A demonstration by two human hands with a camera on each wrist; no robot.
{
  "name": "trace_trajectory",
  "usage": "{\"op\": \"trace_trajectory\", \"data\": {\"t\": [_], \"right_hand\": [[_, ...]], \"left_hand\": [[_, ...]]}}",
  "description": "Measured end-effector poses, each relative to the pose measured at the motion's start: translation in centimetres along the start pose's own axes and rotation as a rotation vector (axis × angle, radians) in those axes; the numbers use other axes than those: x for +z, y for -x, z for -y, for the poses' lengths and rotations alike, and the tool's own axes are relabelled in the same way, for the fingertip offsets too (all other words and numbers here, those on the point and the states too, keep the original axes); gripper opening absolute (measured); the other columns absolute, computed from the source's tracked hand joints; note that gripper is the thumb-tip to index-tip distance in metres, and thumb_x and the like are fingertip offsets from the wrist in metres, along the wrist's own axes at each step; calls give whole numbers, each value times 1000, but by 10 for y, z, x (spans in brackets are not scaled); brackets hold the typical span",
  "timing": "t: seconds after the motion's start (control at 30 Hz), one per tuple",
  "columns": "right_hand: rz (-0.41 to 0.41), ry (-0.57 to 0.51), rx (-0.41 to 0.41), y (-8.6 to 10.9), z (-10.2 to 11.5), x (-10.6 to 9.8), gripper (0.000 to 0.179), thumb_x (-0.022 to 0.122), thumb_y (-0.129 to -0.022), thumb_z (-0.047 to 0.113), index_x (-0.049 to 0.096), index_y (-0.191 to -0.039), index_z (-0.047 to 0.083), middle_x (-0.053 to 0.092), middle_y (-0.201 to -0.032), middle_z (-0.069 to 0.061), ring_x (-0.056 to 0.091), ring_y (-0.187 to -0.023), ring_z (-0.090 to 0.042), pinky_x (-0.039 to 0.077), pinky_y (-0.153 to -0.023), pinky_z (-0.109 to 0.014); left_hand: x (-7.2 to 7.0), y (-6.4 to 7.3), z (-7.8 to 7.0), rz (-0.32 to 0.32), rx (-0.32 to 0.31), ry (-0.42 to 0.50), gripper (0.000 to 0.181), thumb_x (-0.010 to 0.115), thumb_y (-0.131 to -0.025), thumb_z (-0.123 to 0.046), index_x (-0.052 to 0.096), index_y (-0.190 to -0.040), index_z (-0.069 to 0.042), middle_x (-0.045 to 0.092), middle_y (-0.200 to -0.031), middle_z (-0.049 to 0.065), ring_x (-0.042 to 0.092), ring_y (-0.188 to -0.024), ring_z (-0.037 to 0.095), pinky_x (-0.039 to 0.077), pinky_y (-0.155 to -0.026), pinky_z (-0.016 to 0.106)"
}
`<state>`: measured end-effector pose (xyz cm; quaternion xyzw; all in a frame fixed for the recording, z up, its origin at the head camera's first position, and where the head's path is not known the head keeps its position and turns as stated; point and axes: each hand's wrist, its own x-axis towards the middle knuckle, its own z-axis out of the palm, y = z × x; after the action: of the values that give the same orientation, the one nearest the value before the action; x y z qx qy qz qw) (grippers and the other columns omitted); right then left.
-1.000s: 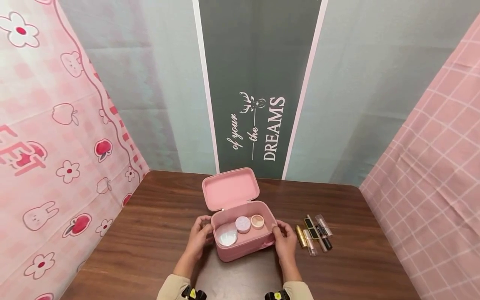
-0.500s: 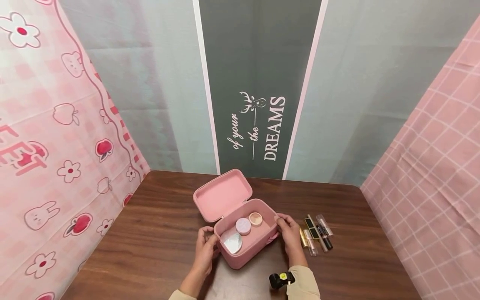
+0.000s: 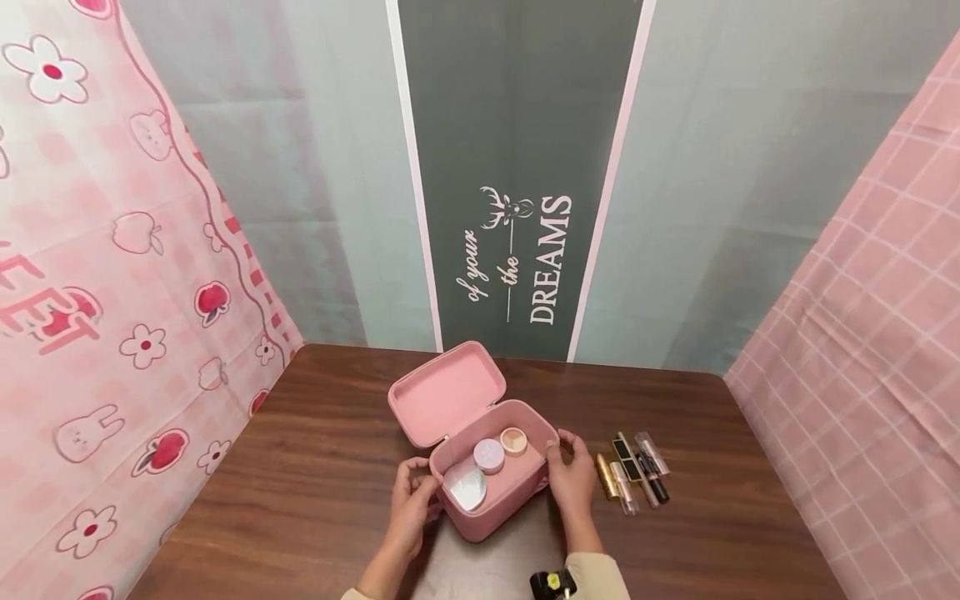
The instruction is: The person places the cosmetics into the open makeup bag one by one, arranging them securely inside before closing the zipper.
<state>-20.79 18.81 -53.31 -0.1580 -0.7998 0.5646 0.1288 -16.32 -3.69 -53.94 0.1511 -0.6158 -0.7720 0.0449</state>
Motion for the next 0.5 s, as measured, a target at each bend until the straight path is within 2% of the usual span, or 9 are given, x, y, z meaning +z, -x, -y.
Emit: {"op": "trace_trajectory", "data": {"t": [0.1, 0.23, 0.33, 0.4, 0.43, 0.5], "right_hand": [[-7, 83, -50, 23, 8, 3, 53, 62, -92, 8, 47, -138, -11, 57, -134, -35, 57, -121, -44, 46, -100, -46], [-7, 81, -70, 45, 15, 9, 67, 67, -84, 5, 40, -142, -14, 56, -128, -35, 58, -111, -40, 48, -88, -35], [17, 20, -59, 55, 17, 14, 73, 68, -82, 5, 34, -144, -14, 52, -130, -34, 55, -116, -42, 47, -94, -40], [28, -23, -52, 60, 18, 17, 75, 68, -82, 5, 31, -145, -14, 48, -135, -35, 53, -122, -45, 46, -97, -47], [30, -50, -53, 62, 18, 19, 76, 68, -82, 4, 30, -146, -14, 46, -135, -35, 52, -123, -47, 47, -95, -49], [21, -75, -56, 66, 17, 22, 78, 68, -81, 3, 29, -146, -14, 46, -134, -35, 53, -121, -47, 50, -89, -44]], "left_hand": [[-3, 3, -1, -69, 98, -106, 41, 67, -79, -2, 53, -118, 0, 51, -91, 5, 50, -75, 14, 43, -64, 23], [-10, -10, -13, -240, 238, -264, 44, 76, -71, -6, 60, -113, -3, 51, -108, 15, 52, -94, 23, 43, -79, 26], [-14, -30, -26, -291, 300, -289, 47, 76, -73, -7, 59, -116, -2, 50, -116, 20, 52, -101, 30, 46, -80, 31], [-15, -44, -33, -312, 337, -289, 48, 76, -74, -6, 58, -119, -1, 50, -118, 21, 53, -103, 34, 49, -82, 36], [-16, -50, -36, -317, 352, -286, 49, 76, -74, -5, 58, -120, 0, 50, -119, 22, 53, -104, 35, 50, -83, 38], [-15, -62, -41, -323, 367, -278, 50, 77, -76, -5, 59, -122, 0, 51, -120, 22, 55, -105, 36, 53, -85, 43]]}}
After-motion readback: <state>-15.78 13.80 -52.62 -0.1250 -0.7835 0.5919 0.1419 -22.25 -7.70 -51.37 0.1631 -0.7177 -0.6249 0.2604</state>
